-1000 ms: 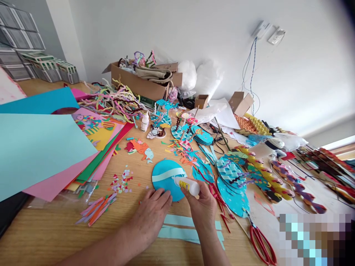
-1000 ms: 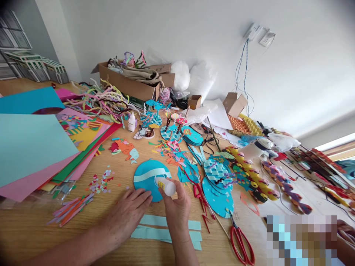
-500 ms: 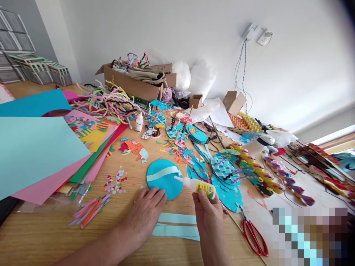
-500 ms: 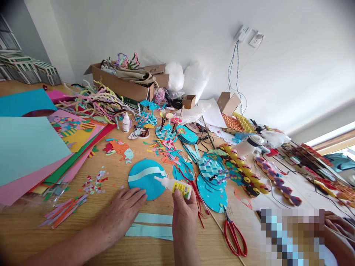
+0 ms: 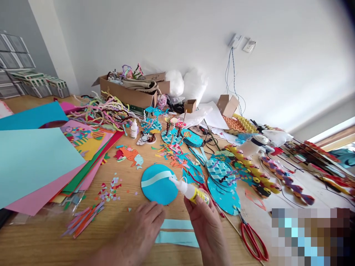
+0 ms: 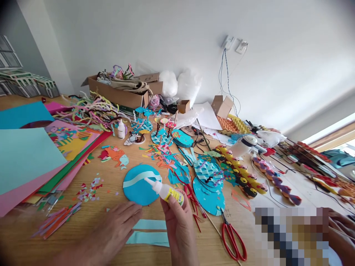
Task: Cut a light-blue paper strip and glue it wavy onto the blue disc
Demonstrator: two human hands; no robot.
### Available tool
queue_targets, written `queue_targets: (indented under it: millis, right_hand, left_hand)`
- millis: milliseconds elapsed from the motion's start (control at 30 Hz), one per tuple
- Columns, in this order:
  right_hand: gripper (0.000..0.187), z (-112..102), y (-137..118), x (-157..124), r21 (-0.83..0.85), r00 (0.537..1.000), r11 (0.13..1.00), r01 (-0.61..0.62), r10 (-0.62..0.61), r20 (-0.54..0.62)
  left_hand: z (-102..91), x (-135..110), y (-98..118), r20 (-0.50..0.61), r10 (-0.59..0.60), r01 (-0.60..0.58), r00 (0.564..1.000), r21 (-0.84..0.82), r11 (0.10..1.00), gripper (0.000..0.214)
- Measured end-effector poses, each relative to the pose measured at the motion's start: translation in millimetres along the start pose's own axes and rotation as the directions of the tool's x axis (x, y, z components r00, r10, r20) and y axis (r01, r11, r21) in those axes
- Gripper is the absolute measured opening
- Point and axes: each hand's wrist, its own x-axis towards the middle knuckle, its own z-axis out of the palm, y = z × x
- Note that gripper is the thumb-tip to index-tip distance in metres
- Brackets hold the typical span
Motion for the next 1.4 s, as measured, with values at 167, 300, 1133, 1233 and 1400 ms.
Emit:
queue_targets:
  millis: [167, 300, 1133, 1233, 1400]
  right_hand:
    - [0.022, 17, 2, -9, 0.052, 0.989, 0.996, -0.071, 0.063, 0.135]
    - [0.024, 38, 7, -18, 0.025, 0.982, 0.996, -0.091, 0.085, 0.171]
    - [0.010, -17, -9, -11, -0.729, 0.807, 0.346, 0.591, -0.221, 0.548]
    - [0.008, -31, -10, -11, -0.770, 0.819, 0.283, 0.572, -0.250, 0.517]
    - [0.013, -61, -19, -3, -0.856, 0.860, 0.131, 0.499, -0.199, 0.471]
  left_hand:
    - [-8.9, 2, 6, -0.099, -0.251, 0.100, 0.963, -0.735, 0.671, 0.049]
    - [-24.1, 16, 13, -0.119, -0.370, 0.004, 0.921, -0.949, 0.316, 0.050]
    - [-104.4, 106, -100, -0.393, -0.495, 0.306, 0.775, -0.452, 0.838, 0.023]
    - [-91.6, 124, -117, -0.374, -0.491, 0.353, 0.787, -0.379, 0.855, 0.024]
    - [-81.3, 137, -129, -0.362, -0.496, 0.411, 0.790, -0.287, 0.865, 0.025]
